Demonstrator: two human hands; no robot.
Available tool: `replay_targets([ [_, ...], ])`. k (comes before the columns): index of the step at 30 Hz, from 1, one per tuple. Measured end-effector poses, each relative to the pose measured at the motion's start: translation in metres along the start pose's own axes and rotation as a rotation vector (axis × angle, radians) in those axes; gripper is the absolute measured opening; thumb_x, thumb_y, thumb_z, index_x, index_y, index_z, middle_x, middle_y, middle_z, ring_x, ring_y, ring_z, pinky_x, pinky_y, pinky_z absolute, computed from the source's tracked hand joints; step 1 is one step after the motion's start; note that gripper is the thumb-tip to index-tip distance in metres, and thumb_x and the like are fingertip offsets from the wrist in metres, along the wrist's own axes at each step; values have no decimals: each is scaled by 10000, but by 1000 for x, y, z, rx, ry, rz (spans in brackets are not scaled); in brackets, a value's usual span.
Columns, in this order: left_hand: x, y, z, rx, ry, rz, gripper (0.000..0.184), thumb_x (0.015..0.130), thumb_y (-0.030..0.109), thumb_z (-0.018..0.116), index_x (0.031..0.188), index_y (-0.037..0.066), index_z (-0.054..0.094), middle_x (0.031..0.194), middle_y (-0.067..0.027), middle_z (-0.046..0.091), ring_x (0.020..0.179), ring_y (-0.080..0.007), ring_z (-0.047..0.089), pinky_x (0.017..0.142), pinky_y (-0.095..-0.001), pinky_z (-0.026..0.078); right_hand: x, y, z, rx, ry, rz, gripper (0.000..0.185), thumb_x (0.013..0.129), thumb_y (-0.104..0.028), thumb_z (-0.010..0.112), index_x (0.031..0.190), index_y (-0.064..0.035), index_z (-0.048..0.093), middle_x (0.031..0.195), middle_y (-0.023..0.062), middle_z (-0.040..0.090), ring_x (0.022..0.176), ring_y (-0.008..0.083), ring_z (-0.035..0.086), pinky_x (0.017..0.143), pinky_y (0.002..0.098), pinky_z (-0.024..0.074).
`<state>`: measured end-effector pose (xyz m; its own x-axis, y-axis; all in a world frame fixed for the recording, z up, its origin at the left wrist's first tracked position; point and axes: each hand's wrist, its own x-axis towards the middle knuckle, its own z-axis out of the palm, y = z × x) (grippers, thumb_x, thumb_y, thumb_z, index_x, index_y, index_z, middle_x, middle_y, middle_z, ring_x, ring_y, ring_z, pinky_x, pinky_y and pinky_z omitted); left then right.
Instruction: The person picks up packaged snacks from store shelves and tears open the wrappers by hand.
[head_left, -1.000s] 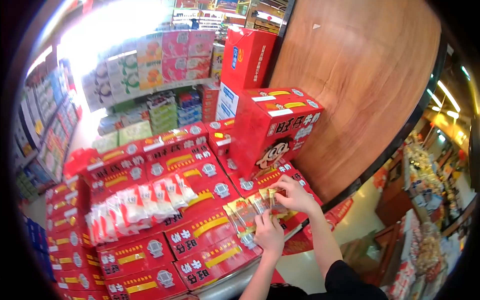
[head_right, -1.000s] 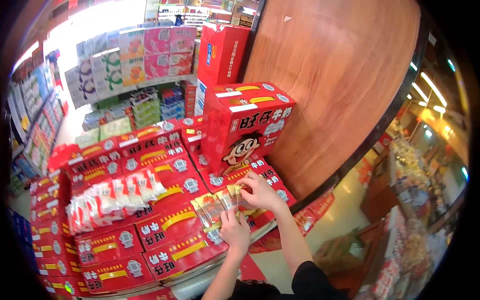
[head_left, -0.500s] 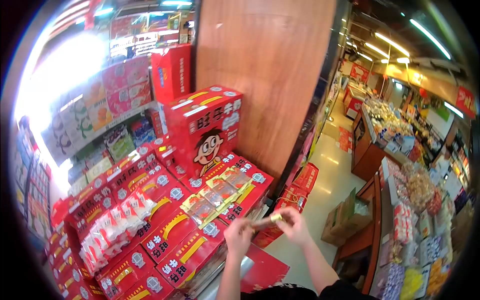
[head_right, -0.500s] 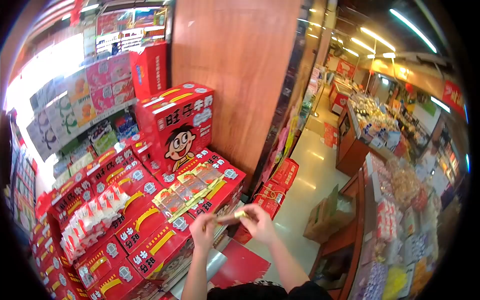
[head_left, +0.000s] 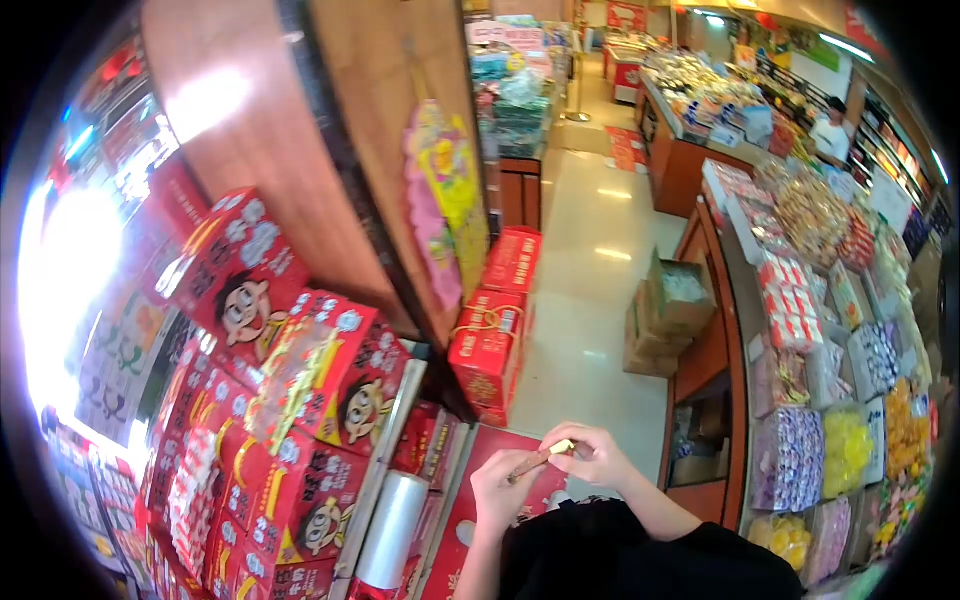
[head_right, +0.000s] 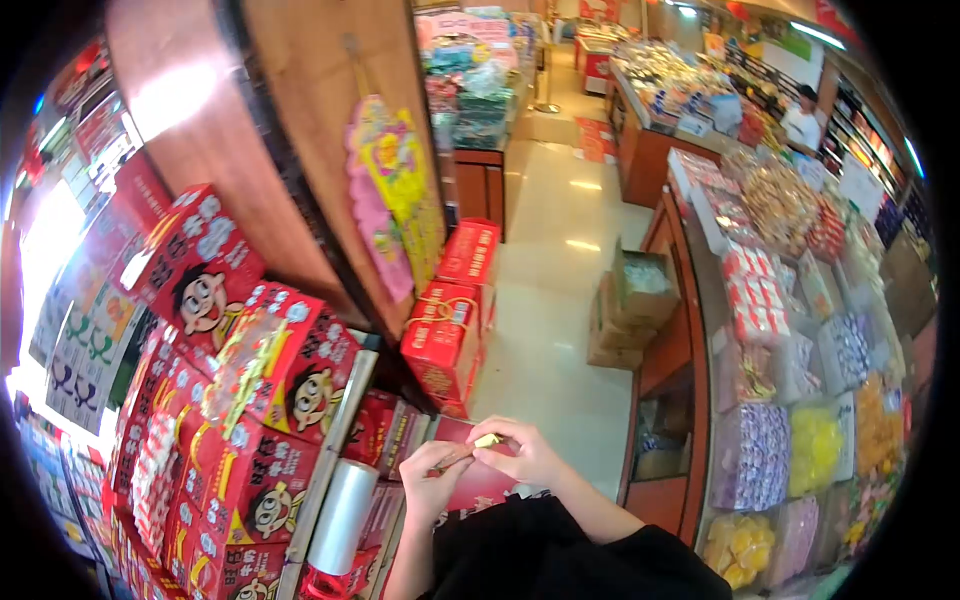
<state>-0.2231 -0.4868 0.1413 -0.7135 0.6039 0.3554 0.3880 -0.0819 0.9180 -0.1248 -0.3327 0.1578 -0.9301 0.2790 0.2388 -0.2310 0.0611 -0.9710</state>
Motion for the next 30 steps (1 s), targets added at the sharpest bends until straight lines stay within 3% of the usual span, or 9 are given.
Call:
replay_targets([
  [9,17,-23,133,-252,-477,-175,189,784,-9,703,972,-24,688,952,-116,671,909,-208,630,820,-312,500,-100,21,-98,-128,476,-10,170,863,1,625,1032,16,618,1043,115,623,952,192,608,850,298,478],
  [13,25,-41,184,-454,-649,-451,190,838,-3,668,1024,-32,643,1024,-95,629,947,-167,604,841,-295,488,-127,30,-122,-63,669,49,130,902,-25,589,1028,5,601,1016,105,594,918,168,590,809,273,471],
  [16,36,-50,218,-547,-718,-579,176,887,15,619,1058,-18,595,989,-90,617,722,-115,577,587,-241,479,-134,46,-142,-137,784,43,127,918,-59,574,1031,-7,595,981,88,587,857,137,581,742,251,472],
  [18,50,-66,239,-584,-769,-621,155,922,62,597,1065,15,563,919,-90,621,655,-118,556,548,-258,463,-126,60,-159,-126,862,54,138,924,-81,570,1042,-12,587,959,72,587,816,120,577,705,242,474],
  [20,79,-56,257,-674,-826,-798,156,932,76,585,1074,28,541,856,-85,612,626,-119,542,530,-264,455,-112,74,-169,10,928,112,156,927,-99,569,1058,-16,577,936,54,592,779,109,576,680,240,477],
  [22,110,-74,271,-696,-845,-864,153,923,52,592,1068,28,550,914,-80,608,722,-119,575,598,-252,488,-89,76,-184,73,999,197,173,927,-104,574,1077,-17,568,940,41,605,817,105,584,732,257,488],
  [24,142,-86,287,-685,-851,-859,149,919,41,595,1063,30,553,927,-71,605,749,-112,585,609,-240,495,-60,70,-200,-46,1087,226,170,929,-96,573,1076,-12,567,974,48,604,898,106,580,791,263,481],
  [25,157,-88,295,-660,-846,-824,145,921,43,594,1060,32,553,911,-66,604,727,-107,579,586,-234,487,-46,67,-209,40,1101,230,194,920,-114,597,1089,-21,577,964,43,626,911,99,577,803,258,478],
  [30,223,-100,310,-733,-852,-846,149,929,90,597,1061,54,538,890,-75,603,696,-120,582,517,-251,470,11,71,-265,-232,942,283,237,904,-195,619,1074,-30,616,981,90,638,891,169,610,806,296,482],
])
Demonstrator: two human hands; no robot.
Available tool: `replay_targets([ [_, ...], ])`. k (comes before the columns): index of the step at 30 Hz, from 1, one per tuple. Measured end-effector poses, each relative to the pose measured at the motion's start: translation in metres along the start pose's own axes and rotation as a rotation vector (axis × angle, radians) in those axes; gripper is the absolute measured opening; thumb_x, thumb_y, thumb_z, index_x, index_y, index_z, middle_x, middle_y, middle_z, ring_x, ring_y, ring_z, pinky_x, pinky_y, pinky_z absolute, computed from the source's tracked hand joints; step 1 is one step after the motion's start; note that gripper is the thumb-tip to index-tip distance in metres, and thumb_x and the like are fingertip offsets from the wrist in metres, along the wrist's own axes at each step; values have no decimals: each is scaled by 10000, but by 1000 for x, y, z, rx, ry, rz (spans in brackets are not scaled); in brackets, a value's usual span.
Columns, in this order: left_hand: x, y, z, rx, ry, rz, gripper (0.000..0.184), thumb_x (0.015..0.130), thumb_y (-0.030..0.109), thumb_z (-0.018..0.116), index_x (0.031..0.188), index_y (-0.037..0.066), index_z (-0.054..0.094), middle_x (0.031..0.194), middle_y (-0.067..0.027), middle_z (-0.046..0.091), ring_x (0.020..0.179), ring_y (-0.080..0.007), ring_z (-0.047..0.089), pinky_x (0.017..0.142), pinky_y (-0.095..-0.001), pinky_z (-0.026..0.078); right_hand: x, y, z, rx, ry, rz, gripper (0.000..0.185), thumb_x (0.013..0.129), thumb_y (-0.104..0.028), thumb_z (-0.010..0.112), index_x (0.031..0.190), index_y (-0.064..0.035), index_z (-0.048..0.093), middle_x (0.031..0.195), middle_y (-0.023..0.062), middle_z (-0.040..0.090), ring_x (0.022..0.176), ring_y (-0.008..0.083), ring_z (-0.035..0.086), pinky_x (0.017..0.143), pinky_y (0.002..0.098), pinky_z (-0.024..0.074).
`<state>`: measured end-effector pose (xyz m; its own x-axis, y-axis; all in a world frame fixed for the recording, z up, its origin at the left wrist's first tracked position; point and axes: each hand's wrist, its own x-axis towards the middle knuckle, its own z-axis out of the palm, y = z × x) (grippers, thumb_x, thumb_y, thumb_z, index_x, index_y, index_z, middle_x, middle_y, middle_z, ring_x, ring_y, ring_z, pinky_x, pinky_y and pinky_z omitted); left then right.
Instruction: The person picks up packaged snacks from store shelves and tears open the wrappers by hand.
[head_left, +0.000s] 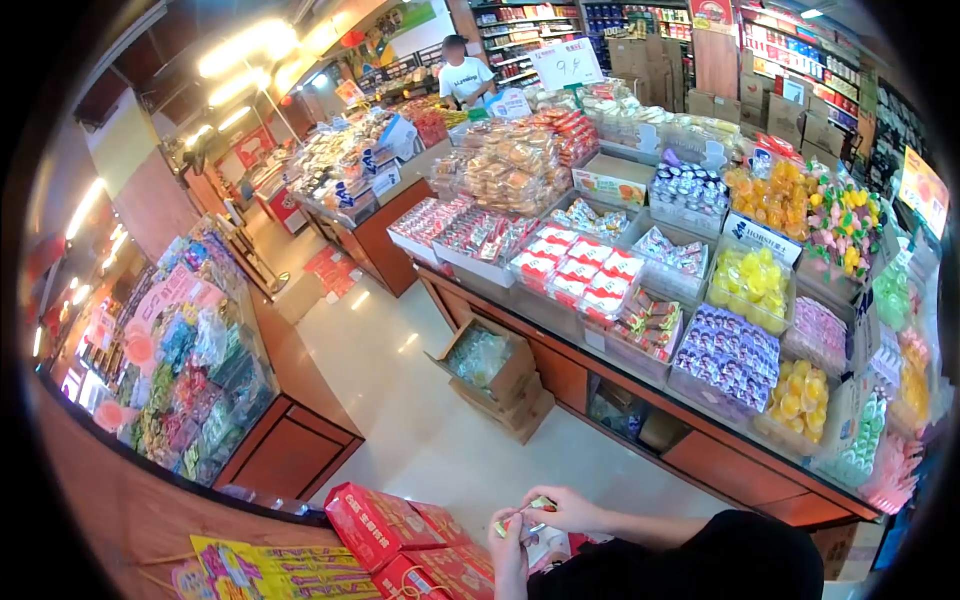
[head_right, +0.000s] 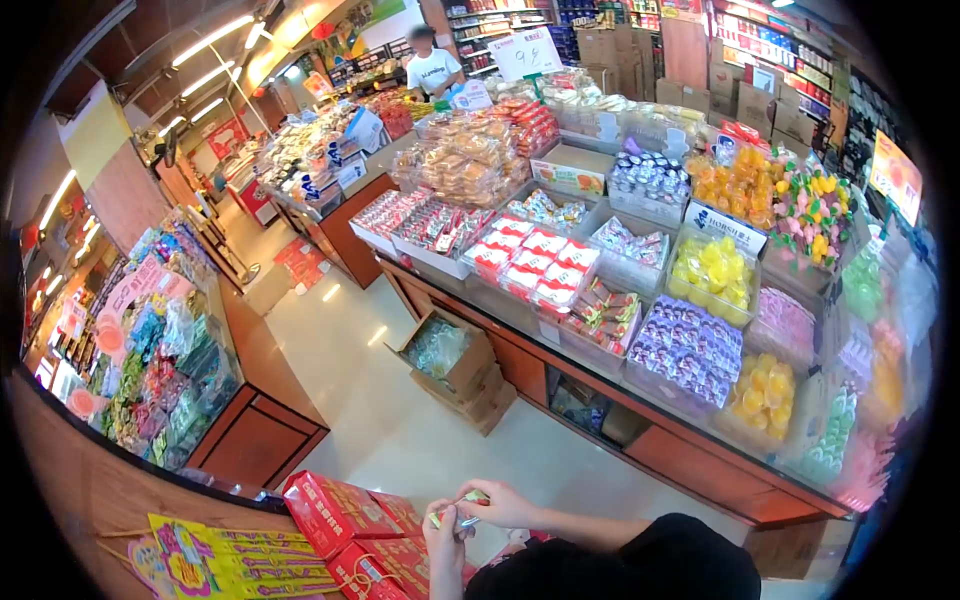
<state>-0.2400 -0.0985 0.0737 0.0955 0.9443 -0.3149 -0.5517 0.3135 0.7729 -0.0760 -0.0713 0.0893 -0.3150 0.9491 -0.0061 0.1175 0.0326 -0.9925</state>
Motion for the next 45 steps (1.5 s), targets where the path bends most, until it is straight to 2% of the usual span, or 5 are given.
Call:
replay_targets([
  [7,51,1,-44,-62,35,-93,162,918,110,622,1044,59,534,873,-62,589,734,-129,589,586,-262,497,48,-3,18,-259,-20,-16,235,891,-221,621,1033,-36,642,953,134,656,902,255,637,800,344,494],
  [17,134,-18,-41,-36,-168,-245,136,905,137,619,987,81,526,795,-63,598,638,-142,593,471,-262,457,73,9,-5,-116,219,321,263,915,-216,613,1092,-22,601,915,107,656,783,190,647,701,315,515],
  [22,169,-6,3,67,-231,-327,185,901,126,620,1038,37,533,866,-73,599,720,-137,592,571,-251,486,68,27,-38,383,304,467,335,959,-173,566,1247,-33,470,935,82,621,701,130,634,617,263,519],
  [40,306,-201,240,785,-399,140,395,830,149,746,1141,-44,597,975,-78,547,876,-155,586,753,-279,514,20,120,-294,216,1169,130,312,868,1,600,1153,31,476,983,177,615,758,208,683,619,302,573],
  [45,344,-218,278,963,-498,126,406,832,121,723,1199,-8,607,953,-85,559,821,-133,602,714,-268,519,30,148,-334,121,1219,142,474,824,3,611,1269,45,452,1077,238,584,924,311,654,773,376,539],
])
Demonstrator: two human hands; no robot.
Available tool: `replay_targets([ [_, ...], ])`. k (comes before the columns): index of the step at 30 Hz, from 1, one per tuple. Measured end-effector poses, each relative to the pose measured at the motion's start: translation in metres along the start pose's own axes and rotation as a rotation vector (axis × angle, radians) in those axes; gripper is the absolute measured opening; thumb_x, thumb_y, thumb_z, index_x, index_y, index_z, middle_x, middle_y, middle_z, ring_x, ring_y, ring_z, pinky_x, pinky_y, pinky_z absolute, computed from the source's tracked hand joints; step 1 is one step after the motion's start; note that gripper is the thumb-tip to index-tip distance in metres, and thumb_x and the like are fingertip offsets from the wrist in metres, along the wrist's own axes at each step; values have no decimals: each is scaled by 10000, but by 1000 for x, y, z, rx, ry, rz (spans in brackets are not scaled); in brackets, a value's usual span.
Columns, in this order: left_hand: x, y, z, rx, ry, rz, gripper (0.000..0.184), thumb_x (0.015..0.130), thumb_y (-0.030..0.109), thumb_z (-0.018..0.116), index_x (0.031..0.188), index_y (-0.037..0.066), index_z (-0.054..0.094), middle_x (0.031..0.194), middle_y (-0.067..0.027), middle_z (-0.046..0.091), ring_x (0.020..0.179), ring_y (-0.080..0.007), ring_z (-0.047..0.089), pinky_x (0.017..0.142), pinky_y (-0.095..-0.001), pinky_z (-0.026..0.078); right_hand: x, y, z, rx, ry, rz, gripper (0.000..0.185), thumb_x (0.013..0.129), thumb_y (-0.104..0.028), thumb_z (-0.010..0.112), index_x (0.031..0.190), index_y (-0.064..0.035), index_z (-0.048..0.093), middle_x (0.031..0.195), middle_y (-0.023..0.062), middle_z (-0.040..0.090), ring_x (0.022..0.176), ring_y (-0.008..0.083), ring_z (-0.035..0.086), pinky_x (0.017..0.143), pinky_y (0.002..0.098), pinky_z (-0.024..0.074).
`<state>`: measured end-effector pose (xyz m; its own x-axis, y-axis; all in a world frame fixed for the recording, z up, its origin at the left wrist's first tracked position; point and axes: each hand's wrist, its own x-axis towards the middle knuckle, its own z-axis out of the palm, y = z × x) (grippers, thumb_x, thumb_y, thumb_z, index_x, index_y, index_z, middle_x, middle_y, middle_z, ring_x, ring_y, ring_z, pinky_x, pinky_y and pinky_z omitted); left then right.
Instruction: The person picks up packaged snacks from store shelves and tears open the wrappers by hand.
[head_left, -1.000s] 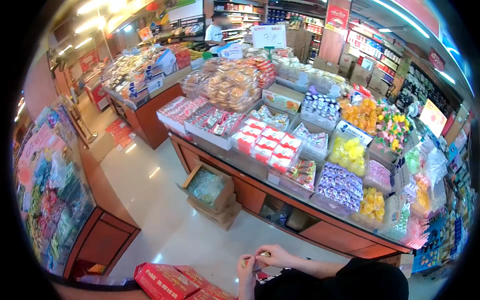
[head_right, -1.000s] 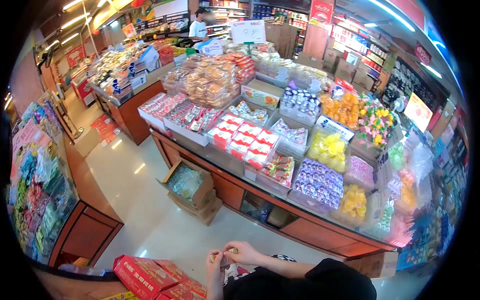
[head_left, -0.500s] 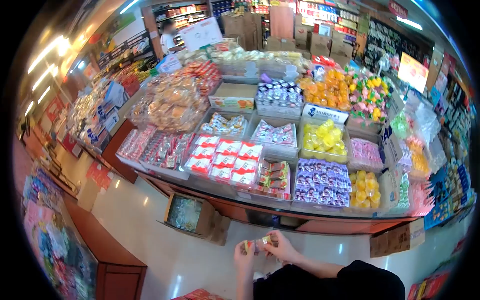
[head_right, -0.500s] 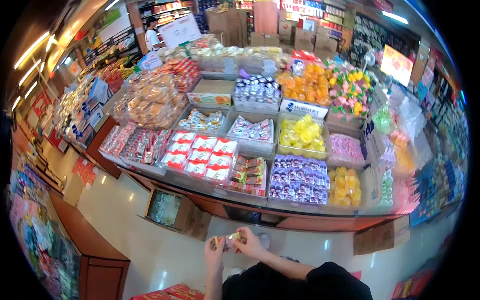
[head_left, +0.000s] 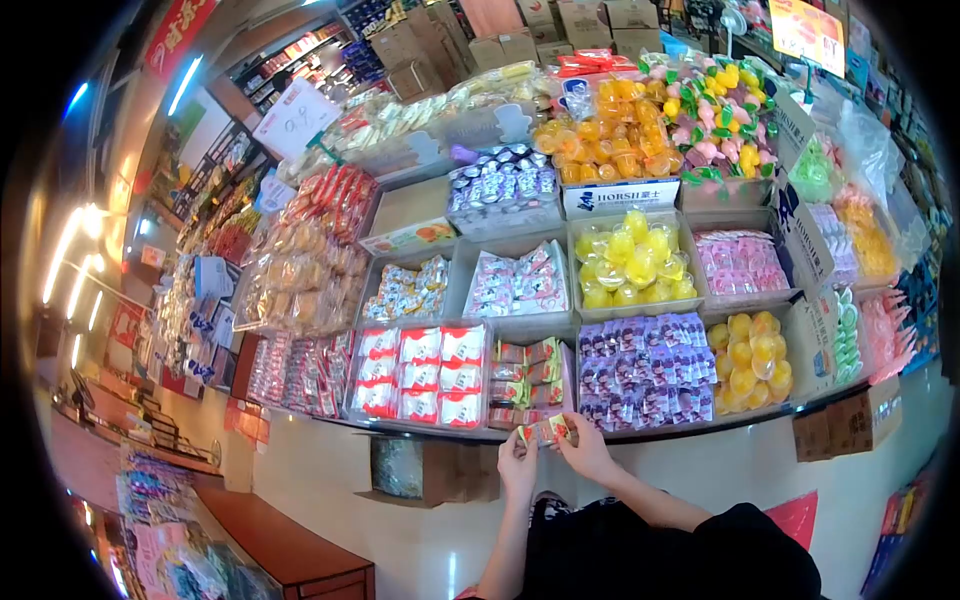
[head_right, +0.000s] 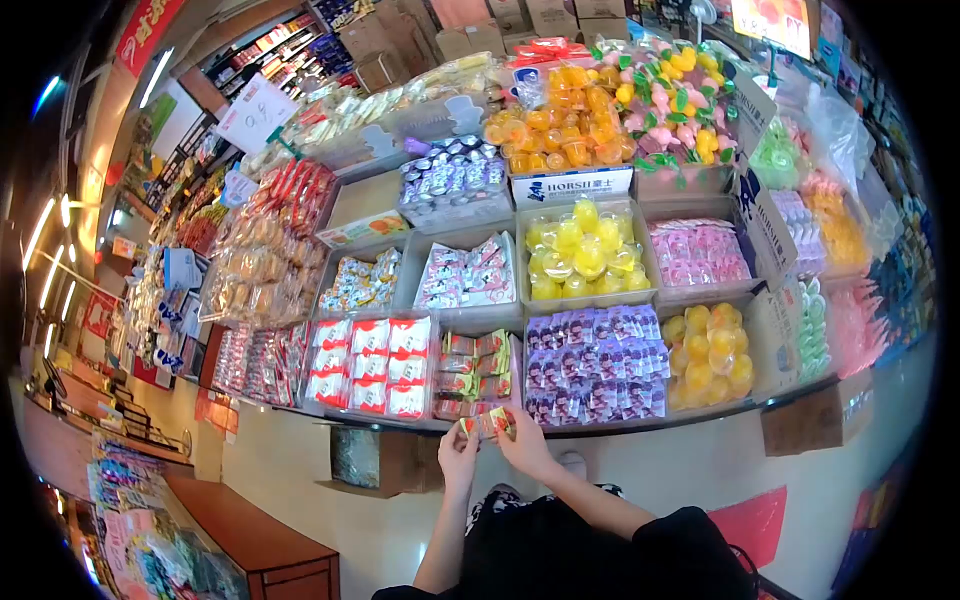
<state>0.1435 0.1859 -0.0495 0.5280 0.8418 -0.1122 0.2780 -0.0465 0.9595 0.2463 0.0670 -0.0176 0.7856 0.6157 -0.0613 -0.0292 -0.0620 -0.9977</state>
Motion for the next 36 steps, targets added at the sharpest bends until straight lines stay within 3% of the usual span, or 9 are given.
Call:
replay_targets([
  [2,20,-3,2,68,-26,12,429,828,121,723,1219,-2,596,938,-87,566,795,-135,605,705,-273,523,11,11,4,-105,40,-83,569,790,-38,633,1314,48,428,1127,277,552,1019,401,592,867,420,484],
  [9,76,29,19,357,-131,214,370,815,89,693,1161,-1,600,948,-165,600,791,-234,652,689,-323,537,52,-38,7,-276,34,59,547,775,-131,649,1262,22,452,992,272,578,922,422,579,807,460,474],
  [10,88,18,19,465,-163,360,339,802,104,687,1116,2,609,937,-188,616,839,-274,654,714,-350,536,59,-30,13,-270,83,25,532,774,-154,643,1242,20,461,970,285,581,926,436,573,793,482,465],
  [13,120,-15,30,313,-340,116,361,779,133,684,1107,-1,618,931,-189,646,890,-290,643,788,-367,525,81,-2,24,-464,132,47,511,763,-233,644,1164,44,493,955,296,590,907,458,574,785,502,466],
  [19,135,-26,37,217,-391,68,337,783,98,648,1106,4,623,980,-182,663,931,-292,655,837,-364,520,121,21,38,-654,94,243,426,761,-282,635,1010,58,571,922,308,608,904,463,590,786,496,482],
  [23,137,-10,29,233,-473,-67,286,823,92,606,1093,2,620,1007,-197,659,968,-333,637,858,-397,504,132,28,48,-713,129,412,399,757,-282,652,975,50,610,903,271,633,900,403,619,775,447,499],
  [30,136,-14,27,134,-584,224,308,836,136,586,1118,12,580,1213,-218,555,1069,-406,562,901,-437,470,121,1,68,-535,100,429,555,841,-193,633,1286,94,466,1163,190,631,1066,241,611,923,324,464],
  [33,126,-16,26,169,-484,285,332,775,44,616,1106,24,591,1041,-196,622,988,-373,601,840,-416,487,110,24,75,-394,202,371,516,845,-165,633,1278,78,489,1218,166,610,1101,246,594,956,325,449],
  [36,122,-15,26,109,-571,176,307,785,52,604,1090,21,597,1067,-210,621,1003,-387,596,839,-429,483,98,25,71,-271,339,233,442,863,-102,604,1271,41,515,1227,142,604,1117,231,584,969,317,442],
])
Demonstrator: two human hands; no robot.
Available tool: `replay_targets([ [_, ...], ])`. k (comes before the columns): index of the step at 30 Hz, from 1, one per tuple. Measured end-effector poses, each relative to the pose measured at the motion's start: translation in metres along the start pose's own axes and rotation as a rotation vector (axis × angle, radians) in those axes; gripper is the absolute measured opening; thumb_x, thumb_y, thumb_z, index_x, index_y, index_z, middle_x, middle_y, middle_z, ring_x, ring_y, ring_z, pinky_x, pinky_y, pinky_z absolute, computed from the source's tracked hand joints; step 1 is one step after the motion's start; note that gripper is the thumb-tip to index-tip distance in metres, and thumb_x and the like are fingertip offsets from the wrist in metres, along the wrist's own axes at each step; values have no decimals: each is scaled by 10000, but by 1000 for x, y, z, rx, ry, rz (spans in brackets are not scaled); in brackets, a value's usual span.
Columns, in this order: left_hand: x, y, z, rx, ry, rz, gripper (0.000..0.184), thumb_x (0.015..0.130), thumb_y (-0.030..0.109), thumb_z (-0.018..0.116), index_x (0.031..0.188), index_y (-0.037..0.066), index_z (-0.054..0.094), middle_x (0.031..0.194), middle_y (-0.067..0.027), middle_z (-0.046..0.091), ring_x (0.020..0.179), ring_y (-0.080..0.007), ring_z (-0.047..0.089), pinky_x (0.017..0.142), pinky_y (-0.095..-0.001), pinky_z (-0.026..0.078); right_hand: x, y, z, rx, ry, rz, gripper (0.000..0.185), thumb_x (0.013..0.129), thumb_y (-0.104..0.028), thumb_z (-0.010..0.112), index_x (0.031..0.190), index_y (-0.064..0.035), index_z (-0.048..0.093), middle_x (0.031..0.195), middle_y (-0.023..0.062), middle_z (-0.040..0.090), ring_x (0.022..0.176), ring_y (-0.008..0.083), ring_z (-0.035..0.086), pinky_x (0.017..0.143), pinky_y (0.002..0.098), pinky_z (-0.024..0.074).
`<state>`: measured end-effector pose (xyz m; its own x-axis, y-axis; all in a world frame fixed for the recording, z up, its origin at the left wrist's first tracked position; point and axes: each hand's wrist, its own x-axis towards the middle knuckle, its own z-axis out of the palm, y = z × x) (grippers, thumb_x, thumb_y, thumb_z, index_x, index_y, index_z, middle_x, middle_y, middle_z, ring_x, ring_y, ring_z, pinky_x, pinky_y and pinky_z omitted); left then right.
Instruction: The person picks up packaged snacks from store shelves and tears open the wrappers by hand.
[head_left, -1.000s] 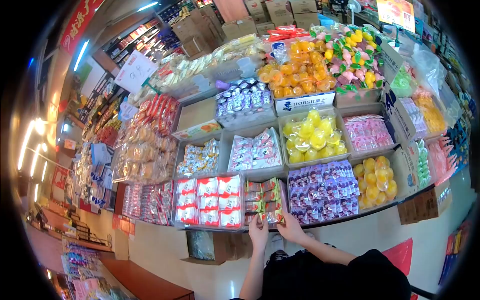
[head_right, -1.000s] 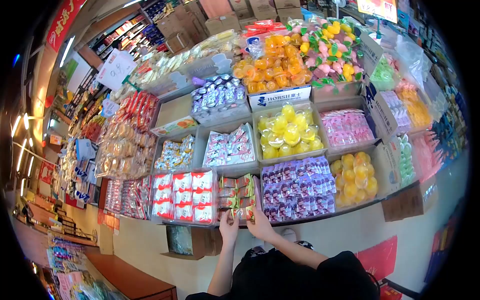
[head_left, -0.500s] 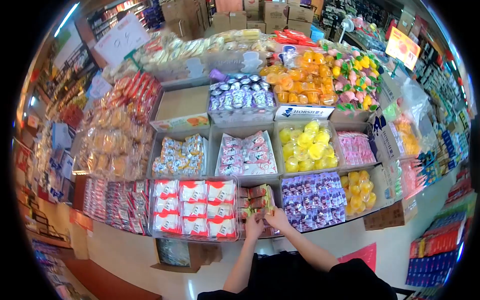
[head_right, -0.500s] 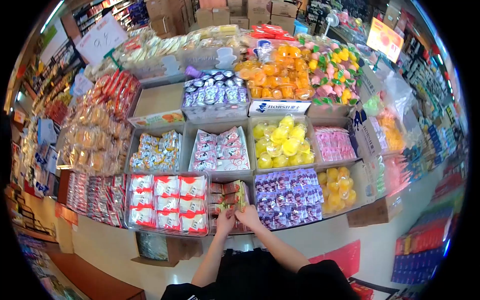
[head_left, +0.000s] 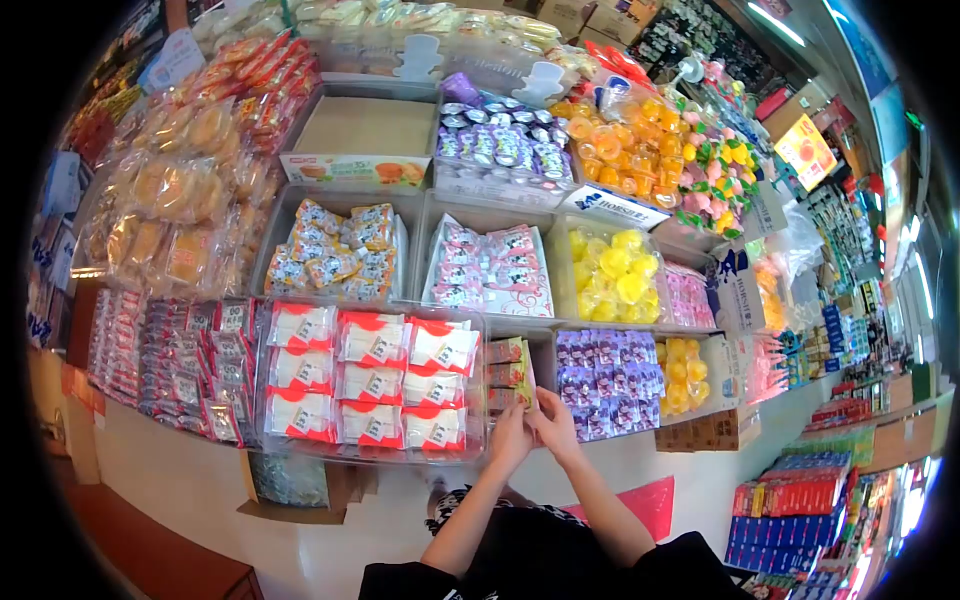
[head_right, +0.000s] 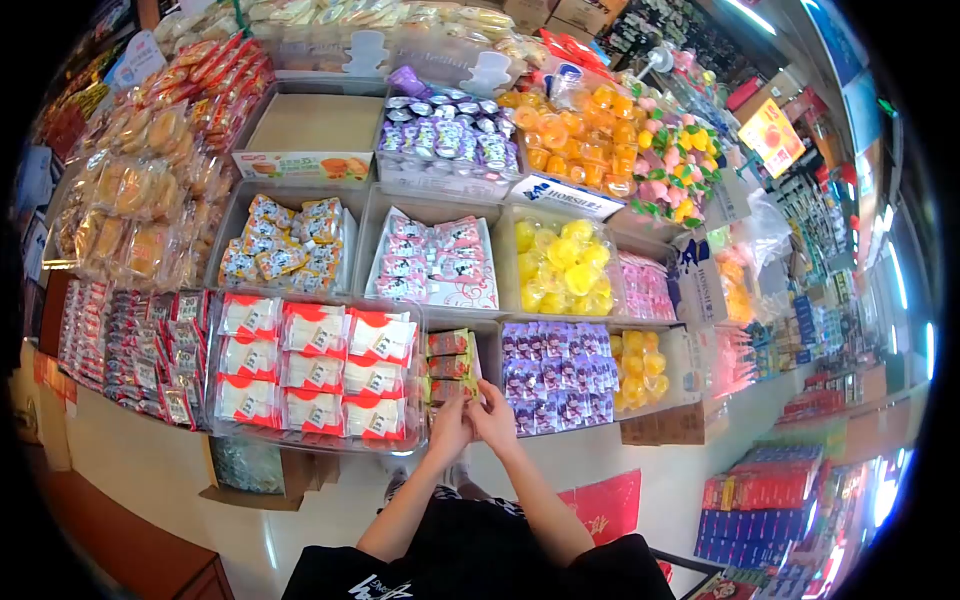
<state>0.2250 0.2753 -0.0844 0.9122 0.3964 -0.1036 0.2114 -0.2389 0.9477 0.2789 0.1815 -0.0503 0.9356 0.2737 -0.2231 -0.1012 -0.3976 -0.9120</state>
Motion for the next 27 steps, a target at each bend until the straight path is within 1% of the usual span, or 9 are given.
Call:
replay_targets([
  [4,-6,20,-4,-36,-99,99,227,843,129,565,1040,24,605,1018,-222,635,975,-402,603,821,-485,483,-26,-33,-23,140,29,114,307,896,-26,556,1200,7,581,1082,83,659,1013,142,605,866,274,492],
  [8,-16,62,-7,15,-215,179,164,850,154,567,887,7,628,828,-226,645,825,-409,628,696,-495,479,-55,-26,-46,153,82,-12,225,906,-70,591,1114,-4,646,983,53,673,872,103,614,766,263,514],
  [11,-24,59,15,77,-255,286,206,851,213,586,887,20,651,836,-216,654,780,-397,639,662,-472,490,-77,-24,-69,79,113,-34,222,905,-79,599,1107,-5,655,978,59,678,863,99,624,764,255,515],
  [15,-48,87,43,134,-370,244,245,846,258,597,894,30,671,790,-210,651,772,-377,649,671,-457,499,-100,-2,-104,104,178,-86,216,903,-80,599,1096,-4,661,959,59,685,860,99,632,768,252,514],
  [18,-63,117,66,262,-522,277,304,839,332,587,961,71,685,786,-188,662,773,-345,663,687,-418,508,-121,4,-142,100,221,-61,218,905,-94,596,1093,-7,662,943,60,691,858,102,634,771,262,515],
  [21,-82,132,105,411,-636,363,292,852,243,589,1057,46,651,887,-168,679,797,-310,667,706,-396,519,-142,24,-181,158,256,-12,224,914,-141,584,1075,-7,662,929,70,692,857,119,636,786,274,514],
  [22,-97,140,115,287,-566,512,295,901,286,545,1038,47,654,909,-205,684,818,-359,667,711,-428,525,-149,29,-195,204,256,20,227,916,-149,581,1074,-8,664,929,69,691,867,120,633,797,276,511],
  [24,-118,162,136,247,-657,465,355,878,353,554,1056,60,645,947,-225,660,910,-402,626,763,-458,503,-169,41,-224,303,255,86,234,921,-165,577,1070,-9,667,930,68,689,888,123,628,820,278,503],
  [27,-149,191,174,275,-743,476,373,878,359,561,1098,67,633,987,-232,652,957,-404,620,796,-450,502,-189,86,-261,336,317,-90,263,919,-253,581,1072,-59,667,924,44,688,847,117,636,781,261,499],
])
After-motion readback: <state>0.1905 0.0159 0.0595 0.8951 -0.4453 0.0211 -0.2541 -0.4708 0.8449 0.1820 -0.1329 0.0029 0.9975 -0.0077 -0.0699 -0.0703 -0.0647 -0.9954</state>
